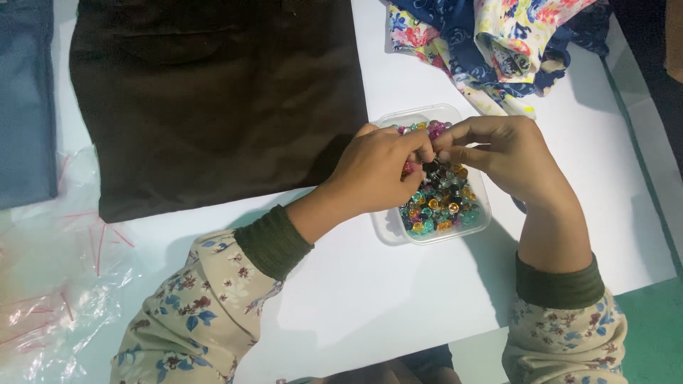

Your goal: Sorting and bagging small metal buttons and beads into plastic bags

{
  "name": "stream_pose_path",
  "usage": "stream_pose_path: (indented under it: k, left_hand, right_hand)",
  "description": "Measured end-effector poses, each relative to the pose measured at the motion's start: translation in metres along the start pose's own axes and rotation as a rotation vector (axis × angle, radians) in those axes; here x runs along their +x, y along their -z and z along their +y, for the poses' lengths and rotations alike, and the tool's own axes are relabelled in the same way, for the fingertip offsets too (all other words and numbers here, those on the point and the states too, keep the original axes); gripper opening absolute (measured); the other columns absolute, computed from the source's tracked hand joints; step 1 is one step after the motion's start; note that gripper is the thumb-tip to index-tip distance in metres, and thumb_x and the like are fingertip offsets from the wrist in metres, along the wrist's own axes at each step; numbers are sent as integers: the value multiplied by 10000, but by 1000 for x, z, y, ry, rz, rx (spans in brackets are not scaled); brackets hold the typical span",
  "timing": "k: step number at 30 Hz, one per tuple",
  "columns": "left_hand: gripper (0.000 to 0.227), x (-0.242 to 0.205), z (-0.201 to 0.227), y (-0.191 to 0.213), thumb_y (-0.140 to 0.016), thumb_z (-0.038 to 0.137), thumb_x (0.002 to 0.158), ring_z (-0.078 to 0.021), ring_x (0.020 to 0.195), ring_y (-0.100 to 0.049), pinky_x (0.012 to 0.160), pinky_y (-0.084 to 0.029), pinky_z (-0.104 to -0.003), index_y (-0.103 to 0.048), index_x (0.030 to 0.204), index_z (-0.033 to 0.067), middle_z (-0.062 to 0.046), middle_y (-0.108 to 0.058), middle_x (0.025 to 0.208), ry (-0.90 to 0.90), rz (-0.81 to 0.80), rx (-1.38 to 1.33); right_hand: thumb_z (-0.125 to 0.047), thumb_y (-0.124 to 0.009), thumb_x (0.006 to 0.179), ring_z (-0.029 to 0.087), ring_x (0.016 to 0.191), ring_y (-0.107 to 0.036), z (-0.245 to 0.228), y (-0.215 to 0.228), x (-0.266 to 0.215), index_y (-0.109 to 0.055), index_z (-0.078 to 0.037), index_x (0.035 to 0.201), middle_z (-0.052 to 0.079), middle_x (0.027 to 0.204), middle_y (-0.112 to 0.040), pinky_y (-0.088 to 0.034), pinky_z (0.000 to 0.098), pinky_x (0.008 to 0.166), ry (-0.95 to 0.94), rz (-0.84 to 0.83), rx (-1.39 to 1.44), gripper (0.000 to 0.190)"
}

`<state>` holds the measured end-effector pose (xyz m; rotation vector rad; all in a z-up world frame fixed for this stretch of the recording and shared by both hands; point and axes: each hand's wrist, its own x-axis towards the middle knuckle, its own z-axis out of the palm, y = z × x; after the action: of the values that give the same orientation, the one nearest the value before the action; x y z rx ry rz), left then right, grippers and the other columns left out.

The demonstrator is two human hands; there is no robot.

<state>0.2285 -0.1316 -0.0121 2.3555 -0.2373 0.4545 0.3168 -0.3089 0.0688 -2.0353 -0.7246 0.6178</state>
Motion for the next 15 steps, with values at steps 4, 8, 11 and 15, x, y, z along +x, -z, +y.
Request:
stream_pose_path:
  k: [4, 8, 11, 15]
  left_hand:
    - [232, 0, -7, -5, -649, 90, 794, -231, 805, -659, 817, -425, -434, -614, 964, 244, 110, -683, 697, -14, -25, 18]
    - [291, -1, -5, -4, -753, 52, 730, -196, 824, -659, 882, -420, -403, -630, 922, 234, 127, -667, 736, 28, -81, 5]
    - [303, -1, -2, -2, -761, 38, 716, -209, 841, -645, 873, -420, -405, -624, 909, 228, 116, -650, 744, 38, -100, 29]
    - [288, -1, -5, -5, -727, 67, 695, -233, 839, -628, 838, -420, -416, -626, 900, 243, 100, -646, 723, -8, -78, 54]
  right_hand:
    - [36, -741, 917, 127, 855, -705, 12, -2, 3, -773, 3, 968, 94, 904, -767, -623, 250, 807, 0, 47, 36, 68]
    - [88, -766, 866, 136, 836, -693, 10, -4, 3, -764, 9, 970, 88, 914, -750, -620, 256, 743, -21, 45, 39, 131]
    - [104, -755, 864, 141, 862, -686, 14, -3, 4, -762, 8, 987, 86, 939, -745, -623, 267, 725, -9, 23, 31, 157]
    - [93, -735, 878, 134, 839, -654, 21, -2, 5, -758, 4, 1006, 77, 949, -730, -594, 262, 709, 44, -22, -3, 157]
